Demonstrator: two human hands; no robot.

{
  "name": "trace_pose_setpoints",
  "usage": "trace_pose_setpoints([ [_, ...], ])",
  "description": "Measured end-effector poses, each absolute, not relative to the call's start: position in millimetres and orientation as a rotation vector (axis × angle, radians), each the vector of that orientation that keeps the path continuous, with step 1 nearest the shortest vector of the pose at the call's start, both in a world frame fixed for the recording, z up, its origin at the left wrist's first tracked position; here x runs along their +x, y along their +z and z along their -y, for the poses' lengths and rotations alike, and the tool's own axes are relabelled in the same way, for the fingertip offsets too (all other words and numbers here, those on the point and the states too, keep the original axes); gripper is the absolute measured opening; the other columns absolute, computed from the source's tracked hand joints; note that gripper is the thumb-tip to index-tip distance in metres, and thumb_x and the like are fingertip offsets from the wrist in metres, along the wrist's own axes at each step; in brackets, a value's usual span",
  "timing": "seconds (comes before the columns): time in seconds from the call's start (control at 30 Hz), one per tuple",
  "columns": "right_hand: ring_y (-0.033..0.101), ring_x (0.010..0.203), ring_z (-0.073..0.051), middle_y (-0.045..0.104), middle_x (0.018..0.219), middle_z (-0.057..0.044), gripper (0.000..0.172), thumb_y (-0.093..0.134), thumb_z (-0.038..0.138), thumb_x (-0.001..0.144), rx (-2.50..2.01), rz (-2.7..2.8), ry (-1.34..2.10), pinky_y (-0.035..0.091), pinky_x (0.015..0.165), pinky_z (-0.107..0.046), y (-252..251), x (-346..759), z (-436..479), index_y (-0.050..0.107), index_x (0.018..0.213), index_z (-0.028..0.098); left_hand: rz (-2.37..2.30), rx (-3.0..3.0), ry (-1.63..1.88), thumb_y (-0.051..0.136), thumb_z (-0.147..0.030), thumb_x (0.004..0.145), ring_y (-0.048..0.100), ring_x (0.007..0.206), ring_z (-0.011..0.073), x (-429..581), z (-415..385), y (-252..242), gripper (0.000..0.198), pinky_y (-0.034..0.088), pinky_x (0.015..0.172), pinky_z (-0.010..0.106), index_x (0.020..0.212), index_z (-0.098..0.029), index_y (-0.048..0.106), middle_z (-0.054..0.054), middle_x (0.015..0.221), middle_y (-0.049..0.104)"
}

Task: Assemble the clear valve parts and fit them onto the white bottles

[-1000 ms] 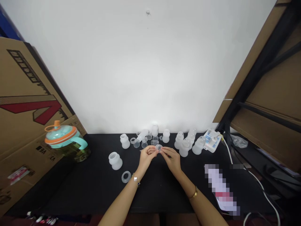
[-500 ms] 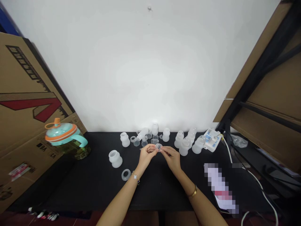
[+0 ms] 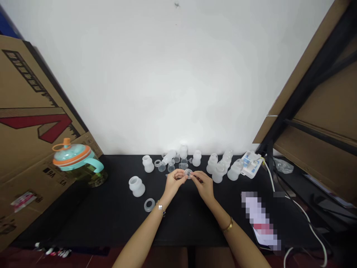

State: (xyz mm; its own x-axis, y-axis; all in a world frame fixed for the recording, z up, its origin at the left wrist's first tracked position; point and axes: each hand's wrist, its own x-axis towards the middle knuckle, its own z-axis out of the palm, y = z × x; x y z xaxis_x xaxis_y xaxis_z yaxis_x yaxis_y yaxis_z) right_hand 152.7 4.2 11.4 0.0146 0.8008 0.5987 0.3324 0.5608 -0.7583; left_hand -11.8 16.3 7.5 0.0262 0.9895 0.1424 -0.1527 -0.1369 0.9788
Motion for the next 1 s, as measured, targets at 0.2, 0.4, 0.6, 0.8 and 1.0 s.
trace_pose_setpoints([
  [0.2, 0.067, 0.07, -0.017, 0.075, 0.096, -0.007, 0.018, 0.065, 0.034, 0.092, -0.995, 1.566, 0.512, 0.05, 0.055, -0.026, 12.0, 152.5, -3.3, 0.079, 0.094, 0.023, -1.001, 1.229, 1.343, 0.083, -0.036, 0.071, 0.059, 0.059, 0.0115, -12.4, -15.9, 8.3, 0.03, 0.049, 0.055, 0.021, 0.086, -0.015, 0.067, 0.0, 0.068, 0.066],
  [0.4, 0.067, 0.072, -0.019, 0.075, 0.096, -0.007, 0.022, 0.063, 0.038, 0.093, -1.025, 1.561, 0.549, 0.05, 0.055, -0.027, 13.0, 152.6, -3.0, 0.079, 0.094, 0.023, -1.006, 1.23, 1.335, 0.083, -0.037, 0.07, 0.06, 0.059, 0.0123, -12.1, -14.0, 12.9, 0.031, 0.048, 0.055, 0.021, 0.085, -0.015, 0.068, 0.0, 0.066, 0.066],
  [0.6, 0.067, 0.074, -0.019, 0.075, 0.095, -0.007, 0.023, 0.064, 0.04, 0.092, -1.022, 1.533, 0.588, 0.05, 0.056, -0.026, 14.7, 152.3, -2.4, 0.079, 0.093, 0.023, -1.016, 1.238, 1.325, 0.083, -0.037, 0.07, 0.06, 0.06, 0.0126, -12.6, -14.2, 12.7, 0.03, 0.048, 0.056, 0.022, 0.085, -0.016, 0.067, 0.0, 0.067, 0.067],
  [0.8, 0.067, 0.074, -0.019, 0.075, 0.095, -0.007, 0.022, 0.066, 0.04, 0.09, -1.028, 1.506, 0.631, 0.049, 0.056, -0.026, 12.9, 152.3, -3.7, 0.079, 0.091, 0.023, -1.008, 1.253, 1.322, 0.081, -0.035, 0.072, 0.059, 0.06, 0.0118, -13.7, -14.5, 11.5, 0.028, 0.048, 0.057, 0.021, 0.086, -0.016, 0.066, 0.0, 0.068, 0.067],
  [1.0, 0.068, 0.075, -0.02, 0.076, 0.093, -0.007, 0.024, 0.066, 0.042, 0.089, -1.041, 1.487, 0.644, 0.05, 0.057, -0.027, 13.9, 152.5, -4.1, 0.078, 0.09, 0.022, -1.004, 1.251, 1.319, 0.082, -0.036, 0.072, 0.058, 0.059, 0.0121, -13.6, -14.8, 10.5, 0.03, 0.047, 0.057, 0.022, 0.086, -0.016, 0.065, 0.0, 0.068, 0.067],
])
